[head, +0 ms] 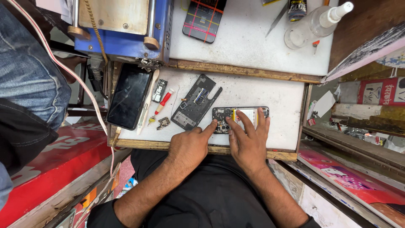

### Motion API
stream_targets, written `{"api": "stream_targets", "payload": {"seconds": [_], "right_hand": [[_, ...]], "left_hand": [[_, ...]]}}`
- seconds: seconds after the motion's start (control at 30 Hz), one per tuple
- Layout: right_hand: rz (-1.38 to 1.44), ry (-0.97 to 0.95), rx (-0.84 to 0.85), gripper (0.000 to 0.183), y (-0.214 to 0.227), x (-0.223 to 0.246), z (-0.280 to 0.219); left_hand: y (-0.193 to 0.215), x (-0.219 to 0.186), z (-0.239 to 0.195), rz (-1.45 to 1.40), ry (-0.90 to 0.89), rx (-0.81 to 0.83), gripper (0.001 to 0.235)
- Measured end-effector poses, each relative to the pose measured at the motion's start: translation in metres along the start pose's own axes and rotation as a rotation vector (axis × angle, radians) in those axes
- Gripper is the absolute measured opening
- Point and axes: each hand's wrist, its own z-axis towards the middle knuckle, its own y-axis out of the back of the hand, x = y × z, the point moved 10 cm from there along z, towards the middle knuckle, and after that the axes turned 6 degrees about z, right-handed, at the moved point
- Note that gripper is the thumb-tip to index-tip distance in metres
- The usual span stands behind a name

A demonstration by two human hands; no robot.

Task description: The person disassembles a smartphone, removes the motherboard, and uses a red-handled tool to scrape or clean components on the board. They handle the battery, frame, and other internal parts while working at a cluttered repair bench.

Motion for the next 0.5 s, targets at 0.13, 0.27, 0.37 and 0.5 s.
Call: {"api": "stream_targets", "payload": {"seconds": [0.13, 0.27, 0.37, 0.5], "right_hand": [[-0.009, 0.001, 0.017, 0.043, -0.002, 0.000, 0.002], [-0.001, -0.017, 0.037, 0.044, -0.002, 0.000, -0.001], [-0.003, -0.013, 0.054, 0.046, -0.002, -0.001, 0.003], [0.017, -0.017, 0.057, 0.048, -0.004, -0.003, 0.000]], "left_hand": [[-0.003, 0.009, 0.004, -0.108, 0.041, 0.007, 0.043], [-0.013, 0.018, 0.000, -0.206, 0.084, 0.043, 0.047], [0.006, 0.011, -0.010, -0.276, -0.010, -0.191, 0.055], [-0.007, 0.012, -0.013, -0.196, 0.022, -0.130, 0.057]]}}
